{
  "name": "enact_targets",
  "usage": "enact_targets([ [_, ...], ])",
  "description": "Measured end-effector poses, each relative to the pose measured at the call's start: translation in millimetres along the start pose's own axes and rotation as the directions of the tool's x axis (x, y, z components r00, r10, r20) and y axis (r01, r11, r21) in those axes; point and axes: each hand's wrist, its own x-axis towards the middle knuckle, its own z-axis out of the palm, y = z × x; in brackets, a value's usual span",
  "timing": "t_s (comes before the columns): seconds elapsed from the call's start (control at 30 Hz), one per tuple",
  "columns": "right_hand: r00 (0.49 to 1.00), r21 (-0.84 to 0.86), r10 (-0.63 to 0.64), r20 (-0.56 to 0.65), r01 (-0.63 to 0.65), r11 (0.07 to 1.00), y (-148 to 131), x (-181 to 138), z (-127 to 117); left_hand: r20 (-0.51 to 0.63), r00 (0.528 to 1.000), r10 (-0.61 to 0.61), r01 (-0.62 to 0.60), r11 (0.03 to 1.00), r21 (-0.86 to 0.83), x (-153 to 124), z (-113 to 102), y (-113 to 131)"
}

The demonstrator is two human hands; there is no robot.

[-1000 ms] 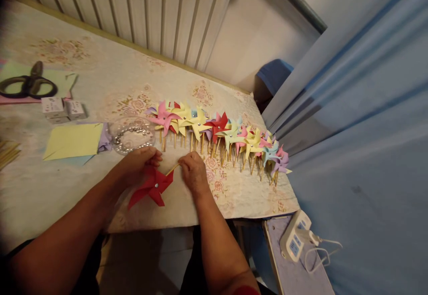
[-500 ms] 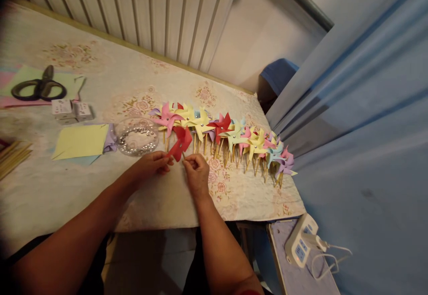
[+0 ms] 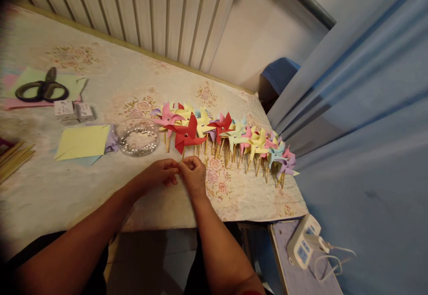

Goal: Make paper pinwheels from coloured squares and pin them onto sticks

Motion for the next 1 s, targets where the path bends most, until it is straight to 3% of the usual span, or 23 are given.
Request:
enact_targets([
  [0.2,0.999,0.053,0.040,0.013,-0.040,0.998,1.9,0.1,0.5,0.056,0.998,0.002,-0.003,1.000,0.012,0.9,7.2,-5.8],
  [1.0,0.999,0.005,0.025,0.044,-0.026,1.000,1.8,0.1,-2.2,0.017,0.999,0.035,-0.036,0.997,0.065,-2.0,9.5,-5.1],
])
